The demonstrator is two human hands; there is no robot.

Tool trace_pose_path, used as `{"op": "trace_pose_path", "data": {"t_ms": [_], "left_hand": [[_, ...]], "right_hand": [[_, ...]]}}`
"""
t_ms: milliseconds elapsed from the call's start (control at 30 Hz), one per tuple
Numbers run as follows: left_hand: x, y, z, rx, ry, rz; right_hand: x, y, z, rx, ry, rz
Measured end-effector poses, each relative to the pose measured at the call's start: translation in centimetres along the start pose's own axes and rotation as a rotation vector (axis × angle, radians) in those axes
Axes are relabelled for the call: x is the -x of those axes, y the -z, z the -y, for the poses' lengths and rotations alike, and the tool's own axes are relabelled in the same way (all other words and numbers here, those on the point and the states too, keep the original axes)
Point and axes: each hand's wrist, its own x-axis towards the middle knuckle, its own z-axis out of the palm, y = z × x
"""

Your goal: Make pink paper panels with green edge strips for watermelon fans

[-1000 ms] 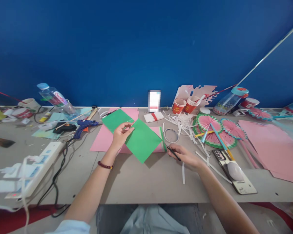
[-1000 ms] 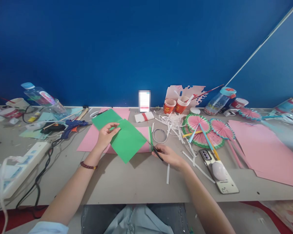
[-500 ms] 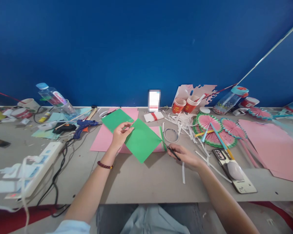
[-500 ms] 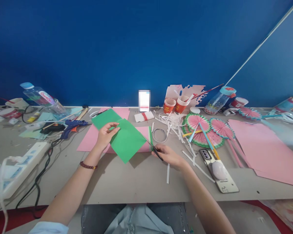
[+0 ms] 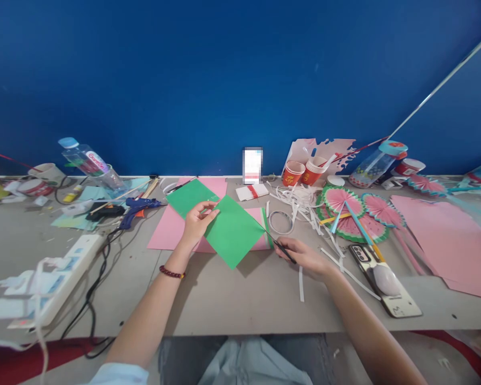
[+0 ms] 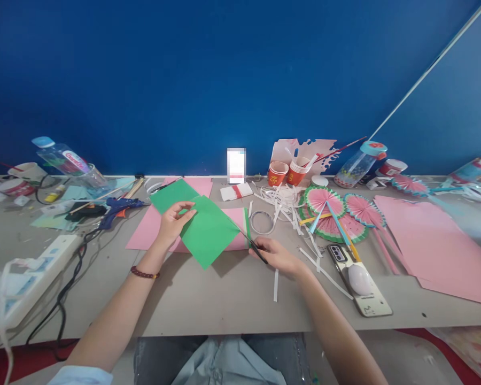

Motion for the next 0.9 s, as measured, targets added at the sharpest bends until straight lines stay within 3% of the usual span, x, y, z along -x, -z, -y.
{"op": "trace_pose_path", "data": {"t_ms": [900], "left_hand": [[-0.01, 0.08, -0.09, -0.006, 0.004, -0.023]], "right_hand": [[0.00, 0.24, -0.71, -0.169, -0.022, 0.088]]}}
